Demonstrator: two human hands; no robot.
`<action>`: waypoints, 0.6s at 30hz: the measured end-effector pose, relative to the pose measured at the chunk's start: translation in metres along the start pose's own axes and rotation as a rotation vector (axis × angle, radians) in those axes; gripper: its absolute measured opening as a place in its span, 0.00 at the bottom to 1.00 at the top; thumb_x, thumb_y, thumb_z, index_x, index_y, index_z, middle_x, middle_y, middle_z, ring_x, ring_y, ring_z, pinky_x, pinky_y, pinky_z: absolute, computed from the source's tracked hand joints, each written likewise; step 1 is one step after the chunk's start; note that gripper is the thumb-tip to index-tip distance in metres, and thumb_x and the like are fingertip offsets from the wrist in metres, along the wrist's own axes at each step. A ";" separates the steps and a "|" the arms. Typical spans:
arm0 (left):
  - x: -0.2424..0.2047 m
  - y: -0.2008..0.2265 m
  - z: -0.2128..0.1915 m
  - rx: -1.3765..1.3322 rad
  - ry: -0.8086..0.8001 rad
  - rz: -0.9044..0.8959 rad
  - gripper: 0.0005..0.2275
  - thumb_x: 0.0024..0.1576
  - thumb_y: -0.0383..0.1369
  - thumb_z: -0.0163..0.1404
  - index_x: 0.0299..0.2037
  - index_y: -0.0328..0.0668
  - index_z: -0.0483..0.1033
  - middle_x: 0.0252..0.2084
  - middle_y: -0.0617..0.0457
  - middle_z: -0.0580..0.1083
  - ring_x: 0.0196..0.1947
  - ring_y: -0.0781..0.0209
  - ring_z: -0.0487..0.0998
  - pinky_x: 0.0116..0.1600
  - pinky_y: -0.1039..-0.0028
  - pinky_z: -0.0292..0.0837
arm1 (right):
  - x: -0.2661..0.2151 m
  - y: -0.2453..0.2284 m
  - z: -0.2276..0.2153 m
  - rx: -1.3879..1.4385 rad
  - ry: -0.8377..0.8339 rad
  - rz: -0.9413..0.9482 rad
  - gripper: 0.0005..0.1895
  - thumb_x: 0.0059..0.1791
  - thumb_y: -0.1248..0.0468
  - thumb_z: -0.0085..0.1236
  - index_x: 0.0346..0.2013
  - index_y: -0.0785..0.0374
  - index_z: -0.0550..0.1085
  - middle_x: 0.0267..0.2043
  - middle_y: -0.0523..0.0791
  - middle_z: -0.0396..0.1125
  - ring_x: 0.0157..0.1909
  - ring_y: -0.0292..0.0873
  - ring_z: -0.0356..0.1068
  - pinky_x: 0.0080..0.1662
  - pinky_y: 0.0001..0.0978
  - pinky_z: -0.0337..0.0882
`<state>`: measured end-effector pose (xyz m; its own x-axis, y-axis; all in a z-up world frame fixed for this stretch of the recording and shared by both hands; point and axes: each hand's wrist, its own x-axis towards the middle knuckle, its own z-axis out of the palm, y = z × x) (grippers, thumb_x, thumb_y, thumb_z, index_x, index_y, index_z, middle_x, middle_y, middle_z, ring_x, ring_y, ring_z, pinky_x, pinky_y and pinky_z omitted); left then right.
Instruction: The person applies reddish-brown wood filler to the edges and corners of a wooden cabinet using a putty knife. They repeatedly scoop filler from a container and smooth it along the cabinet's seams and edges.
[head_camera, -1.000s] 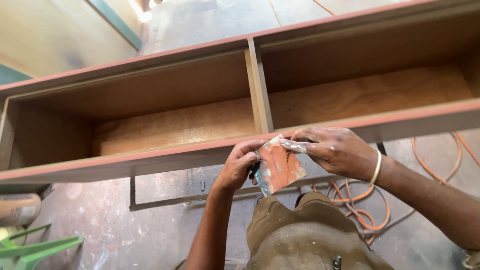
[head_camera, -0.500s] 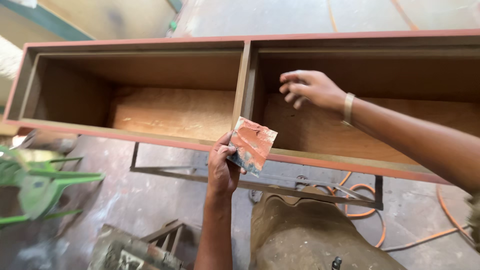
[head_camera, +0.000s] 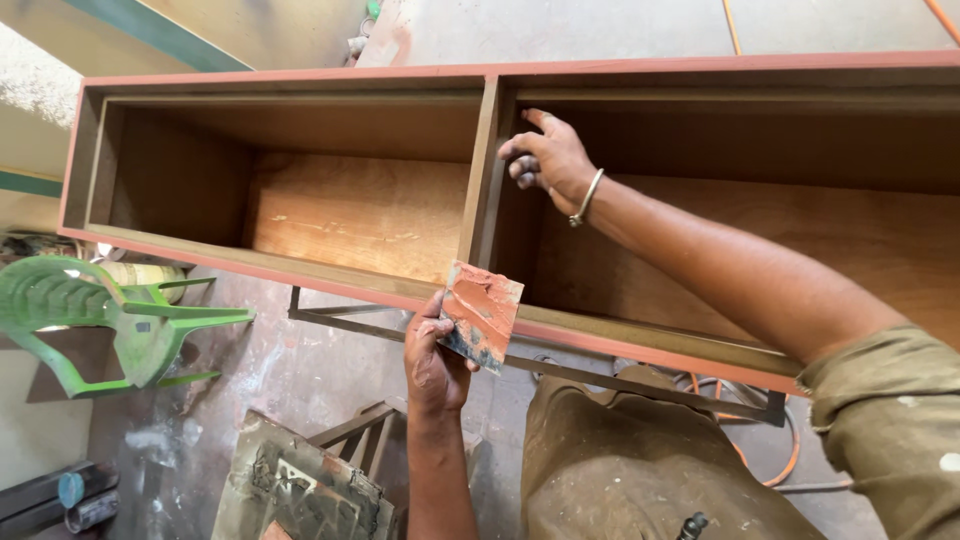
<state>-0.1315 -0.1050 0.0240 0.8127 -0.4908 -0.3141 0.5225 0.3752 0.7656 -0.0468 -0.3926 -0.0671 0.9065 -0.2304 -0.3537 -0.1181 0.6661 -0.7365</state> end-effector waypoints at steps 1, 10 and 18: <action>0.001 0.001 0.000 0.000 0.005 0.003 0.23 0.57 0.26 0.41 0.62 0.20 0.67 0.40 0.45 0.78 0.25 0.66 0.78 0.20 0.80 0.71 | 0.002 0.001 0.005 0.030 0.008 -0.002 0.43 0.52 0.69 0.50 0.76 0.69 0.38 0.35 0.47 0.72 0.25 0.33 0.68 0.27 0.25 0.69; 0.001 0.009 -0.003 -0.018 0.040 0.012 0.25 0.53 0.26 0.40 0.62 0.20 0.67 0.39 0.44 0.78 0.24 0.65 0.78 0.20 0.80 0.69 | 0.013 0.006 0.033 0.166 0.127 -0.005 0.40 0.52 0.67 0.55 0.69 0.70 0.41 0.30 0.45 0.69 0.21 0.33 0.64 0.22 0.26 0.63; 0.006 0.008 -0.006 -0.020 0.028 -0.003 0.24 0.53 0.26 0.40 0.60 0.19 0.67 0.40 0.43 0.77 0.25 0.63 0.77 0.22 0.77 0.69 | -0.002 -0.008 0.033 0.208 -0.039 -0.098 0.18 0.55 0.66 0.51 0.49 0.78 0.57 0.32 0.46 0.71 0.18 0.33 0.60 0.19 0.26 0.58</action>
<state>-0.1209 -0.1004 0.0246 0.8178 -0.4697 -0.3326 0.5299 0.3892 0.7535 -0.0346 -0.3742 -0.0412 0.9250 -0.2764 -0.2609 0.0538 0.7747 -0.6301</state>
